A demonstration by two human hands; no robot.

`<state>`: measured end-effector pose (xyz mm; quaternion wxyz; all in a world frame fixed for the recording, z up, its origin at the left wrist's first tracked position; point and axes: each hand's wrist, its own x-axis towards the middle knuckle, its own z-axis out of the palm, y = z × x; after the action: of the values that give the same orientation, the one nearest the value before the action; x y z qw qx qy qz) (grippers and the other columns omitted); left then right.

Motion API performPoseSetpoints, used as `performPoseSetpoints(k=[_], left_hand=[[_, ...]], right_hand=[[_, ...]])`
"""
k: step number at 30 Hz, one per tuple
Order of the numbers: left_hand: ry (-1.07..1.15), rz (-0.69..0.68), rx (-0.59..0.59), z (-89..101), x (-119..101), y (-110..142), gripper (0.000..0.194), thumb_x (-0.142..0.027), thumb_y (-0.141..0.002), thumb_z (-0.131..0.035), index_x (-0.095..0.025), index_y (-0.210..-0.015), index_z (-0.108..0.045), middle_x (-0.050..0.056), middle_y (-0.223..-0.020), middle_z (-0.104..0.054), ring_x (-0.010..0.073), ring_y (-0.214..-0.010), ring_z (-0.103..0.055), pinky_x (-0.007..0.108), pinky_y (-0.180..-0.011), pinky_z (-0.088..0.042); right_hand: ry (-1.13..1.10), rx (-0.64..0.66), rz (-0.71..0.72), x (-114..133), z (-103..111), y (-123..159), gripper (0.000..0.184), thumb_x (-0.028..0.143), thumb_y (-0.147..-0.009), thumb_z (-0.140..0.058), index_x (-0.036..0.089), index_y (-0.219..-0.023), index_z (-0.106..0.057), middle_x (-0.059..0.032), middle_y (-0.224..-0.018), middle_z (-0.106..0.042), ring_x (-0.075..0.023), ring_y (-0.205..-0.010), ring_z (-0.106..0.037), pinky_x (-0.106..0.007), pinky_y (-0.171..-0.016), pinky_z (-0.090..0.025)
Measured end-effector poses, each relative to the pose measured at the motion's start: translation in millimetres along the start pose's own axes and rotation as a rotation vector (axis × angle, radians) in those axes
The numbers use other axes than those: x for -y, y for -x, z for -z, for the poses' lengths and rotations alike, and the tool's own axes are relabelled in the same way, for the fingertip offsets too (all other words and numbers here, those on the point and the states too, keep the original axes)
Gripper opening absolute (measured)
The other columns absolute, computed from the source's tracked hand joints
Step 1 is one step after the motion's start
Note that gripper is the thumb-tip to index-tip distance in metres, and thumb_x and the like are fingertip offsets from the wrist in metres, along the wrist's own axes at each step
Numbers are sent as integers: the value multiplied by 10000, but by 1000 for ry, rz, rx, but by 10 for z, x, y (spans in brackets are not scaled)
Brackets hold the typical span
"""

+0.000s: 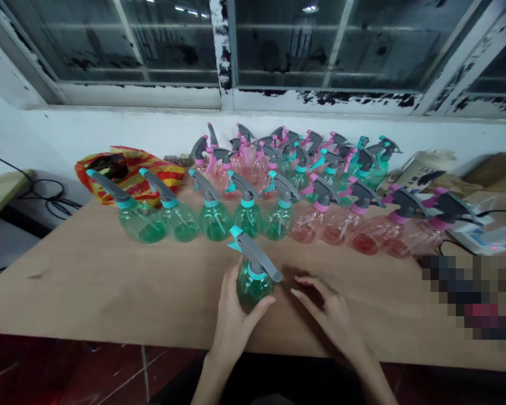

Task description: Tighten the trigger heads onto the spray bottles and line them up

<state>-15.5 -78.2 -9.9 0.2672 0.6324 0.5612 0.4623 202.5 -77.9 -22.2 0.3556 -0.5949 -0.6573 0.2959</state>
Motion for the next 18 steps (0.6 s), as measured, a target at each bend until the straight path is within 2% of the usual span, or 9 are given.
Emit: performPoseSetpoints(k=[4, 7, 10, 13, 18], left_hand=[[27, -15, 34, -9, -30, 3, 724, -457, -832, -696, -324, -1433, -314, 80, -1365, -489, 287, -1265, -482, 470, -1054, -384], [56, -24, 77, -38, -67, 14, 736, -455, -830, -703, -321, -1434, -304, 84, -1394, -466, 286, -1294, -454, 470, -1067, -372], [81, -41, 143, -105, -109, 53, 786, -462, -828, -705, -313, -1459, -261, 97, -1417, -443, 290, -1309, -440, 480, -1066, -377], [95, -67, 222, -201, -161, 123, 819, -484, -821, -706, -306, -1471, -241, 105, -1435, -429, 295, -1330, -415, 503, -1081, -361], [63, -85, 335, -295, -236, 219, 909, -538, -785, -717, -285, -1492, -204, 140, -1468, -400, 327, -1356, -388, 541, -1075, -373]], right_hand=[[-54, 107, 8, 140, 85, -76, 377, 479, -838, -640, 298, -1167, -603, -41, -1232, -677, -277, -1158, -621, -474, -1009, -457], [-120, 118, 73, 339, 105, -179, 495, 452, -793, -699, 326, -1245, -541, -27, -1303, -632, -276, -1213, -581, -495, -1048, -418], [-208, 126, 158, 551, 92, -279, 630, 408, -740, -753, 306, -1306, -496, -59, -1335, -602, -296, -1243, -552, -515, -1056, -406], [-284, 92, 219, 711, 84, -333, 599, 380, -711, -772, 300, -1260, -547, -69, -1287, -627, -300, -1176, -597, -493, -1001, -467], [-322, 49, 242, 831, 104, -304, 425, 363, -794, -704, 303, -1204, -610, -49, -1196, -673, -272, -1149, -617, -442, -988, -498]])
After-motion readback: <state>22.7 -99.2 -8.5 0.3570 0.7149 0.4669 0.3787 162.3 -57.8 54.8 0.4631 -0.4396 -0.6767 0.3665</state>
